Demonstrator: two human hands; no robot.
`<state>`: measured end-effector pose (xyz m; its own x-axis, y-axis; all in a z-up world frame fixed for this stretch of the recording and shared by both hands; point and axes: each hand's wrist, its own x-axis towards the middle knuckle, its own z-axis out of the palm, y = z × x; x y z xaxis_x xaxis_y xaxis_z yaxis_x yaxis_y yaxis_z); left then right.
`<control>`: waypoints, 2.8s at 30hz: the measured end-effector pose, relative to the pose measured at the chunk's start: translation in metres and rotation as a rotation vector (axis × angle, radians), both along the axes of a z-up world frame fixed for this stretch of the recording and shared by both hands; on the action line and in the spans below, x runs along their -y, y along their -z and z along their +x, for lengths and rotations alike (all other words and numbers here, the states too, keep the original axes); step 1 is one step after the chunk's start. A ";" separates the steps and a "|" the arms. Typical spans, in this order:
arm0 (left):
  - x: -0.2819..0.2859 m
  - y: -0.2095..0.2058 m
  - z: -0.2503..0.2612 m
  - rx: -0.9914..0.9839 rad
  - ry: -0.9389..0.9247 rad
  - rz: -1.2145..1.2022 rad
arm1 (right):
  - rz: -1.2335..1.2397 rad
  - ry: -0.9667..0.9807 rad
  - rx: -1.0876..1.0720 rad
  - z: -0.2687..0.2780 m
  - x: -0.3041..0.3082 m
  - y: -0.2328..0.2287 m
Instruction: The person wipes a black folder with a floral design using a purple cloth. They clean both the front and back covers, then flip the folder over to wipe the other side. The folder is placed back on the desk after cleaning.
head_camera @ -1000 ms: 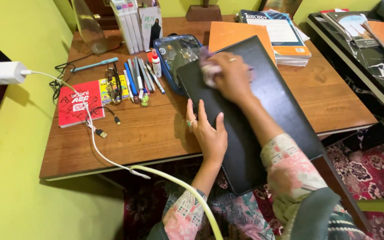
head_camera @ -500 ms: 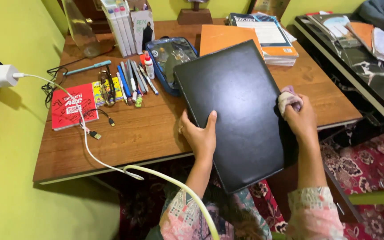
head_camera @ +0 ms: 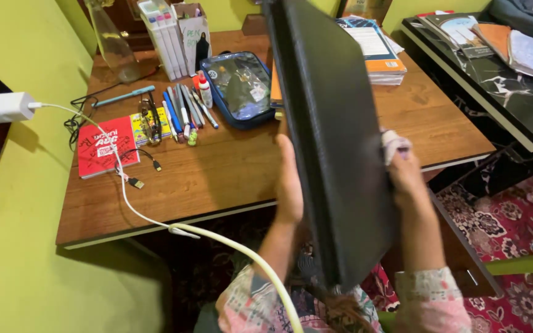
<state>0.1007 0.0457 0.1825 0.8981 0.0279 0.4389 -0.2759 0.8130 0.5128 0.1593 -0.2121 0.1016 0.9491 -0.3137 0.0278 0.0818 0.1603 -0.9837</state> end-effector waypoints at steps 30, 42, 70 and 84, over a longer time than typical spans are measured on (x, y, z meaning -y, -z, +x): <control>0.071 0.056 0.050 -0.432 -0.847 1.240 | 0.328 -0.257 0.137 -0.037 0.032 -0.056; 0.023 0.066 0.051 -0.515 -0.800 1.255 | -0.522 0.081 0.076 -0.016 0.059 0.015; 0.006 0.117 0.057 -0.376 -0.459 0.615 | -1.330 0.291 0.417 0.039 -0.094 -0.027; -0.002 0.101 0.048 -0.347 -0.485 0.611 | -1.389 0.039 0.649 0.121 -0.193 -0.058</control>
<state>0.1483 0.0472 0.0812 0.9344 0.2918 0.2042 -0.2681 0.1987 0.9427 0.2800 -0.0193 0.1593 0.6498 0.2865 0.7041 0.5255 -0.8386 -0.1438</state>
